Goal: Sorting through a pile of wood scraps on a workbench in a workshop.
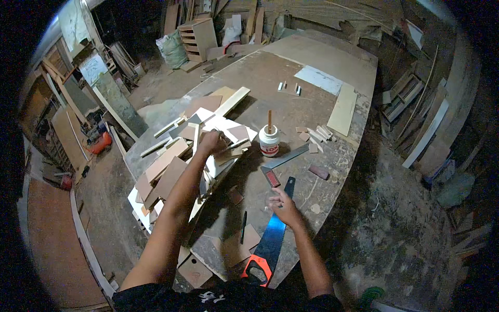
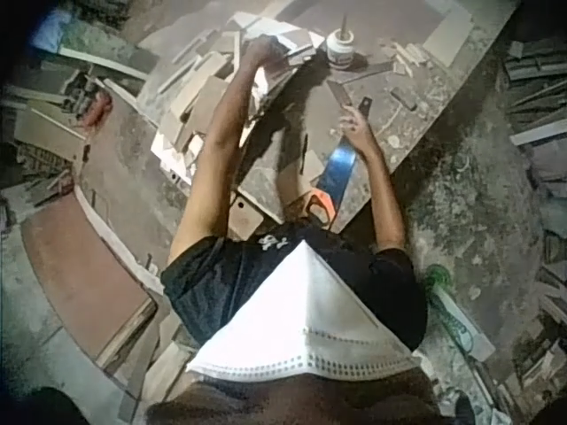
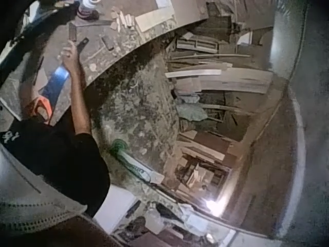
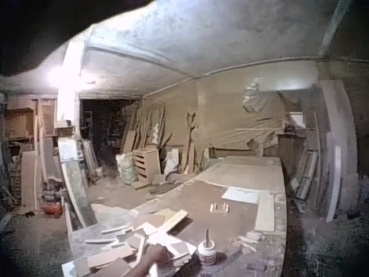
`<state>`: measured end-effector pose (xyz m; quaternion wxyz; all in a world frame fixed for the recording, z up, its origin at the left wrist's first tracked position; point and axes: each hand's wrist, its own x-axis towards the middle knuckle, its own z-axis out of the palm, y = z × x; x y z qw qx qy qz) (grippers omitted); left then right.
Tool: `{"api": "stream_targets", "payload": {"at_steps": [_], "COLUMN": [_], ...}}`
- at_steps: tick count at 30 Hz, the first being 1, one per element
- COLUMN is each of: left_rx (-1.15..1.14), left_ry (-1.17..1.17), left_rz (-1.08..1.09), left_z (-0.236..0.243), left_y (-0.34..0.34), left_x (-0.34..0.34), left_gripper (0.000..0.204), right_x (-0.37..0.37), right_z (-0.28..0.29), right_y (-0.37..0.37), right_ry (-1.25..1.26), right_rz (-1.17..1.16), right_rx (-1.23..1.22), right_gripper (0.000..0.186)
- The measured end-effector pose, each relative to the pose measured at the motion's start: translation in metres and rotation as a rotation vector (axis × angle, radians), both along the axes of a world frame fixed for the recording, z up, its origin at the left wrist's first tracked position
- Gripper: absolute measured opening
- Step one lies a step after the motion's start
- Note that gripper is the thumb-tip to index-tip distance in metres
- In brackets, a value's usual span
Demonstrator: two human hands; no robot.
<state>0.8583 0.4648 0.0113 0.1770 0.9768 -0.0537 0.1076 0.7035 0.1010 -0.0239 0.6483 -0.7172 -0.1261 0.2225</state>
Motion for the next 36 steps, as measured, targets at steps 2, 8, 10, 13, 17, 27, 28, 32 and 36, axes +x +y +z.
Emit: {"api": "stream_targets", "payload": {"at_steps": [2,8,10,13,17,27,28,32,36], "left_rx": [0.015,0.002,-0.282,-0.471,-0.638,-0.585,-0.616,-0.519,-0.407], "left_ry": [0.021,-0.066,-0.189,-0.202,-0.152,0.142,0.141,-0.080,-0.315], "left_rz": [-0.030,0.101,0.183,0.108,-0.359,-0.233,-0.285,-0.097,0.173], "left_z": [0.007,0.033,0.050,0.045,-0.003,-0.074,-0.073,-0.070,-0.035], "left_y": [-0.013,-0.011,-0.023,-0.065,-0.139,-0.183,-0.202,-0.146,-0.092], "left_x": [-0.001,-0.011,-0.025,-0.050,-0.101,-0.171,-0.163,-0.157,-0.121], "left_gripper": [0.030,0.034,0.030,0.021,0.024,0.055,0.055,0.048,0.037], "right_x": [-0.001,-0.006,-0.004,0.000,0.008,0.075,0.101,0.163,0.178], "right_z": [-0.001,-0.003,-0.004,-0.004,-0.002,-0.138,-0.162,-0.118,-0.100], "right_y": [-0.009,-0.008,-0.011,-0.005,0.025,0.001,-0.052,-0.049,-0.040], "right_ry": [0.032,0.008,0.061,0.182,0.579,0.805,0.221,0.755,0.538], "right_rz": [-0.031,-0.034,-0.065,-0.110,-0.160,-0.456,-0.282,-0.534,-0.544], "right_rx": [-0.001,0.028,0.065,0.165,0.751,0.887,0.381,0.870,0.727], "right_gripper": [0.057,0.056,0.055,0.051,0.057,0.014,0.005,0.020,0.039]}}
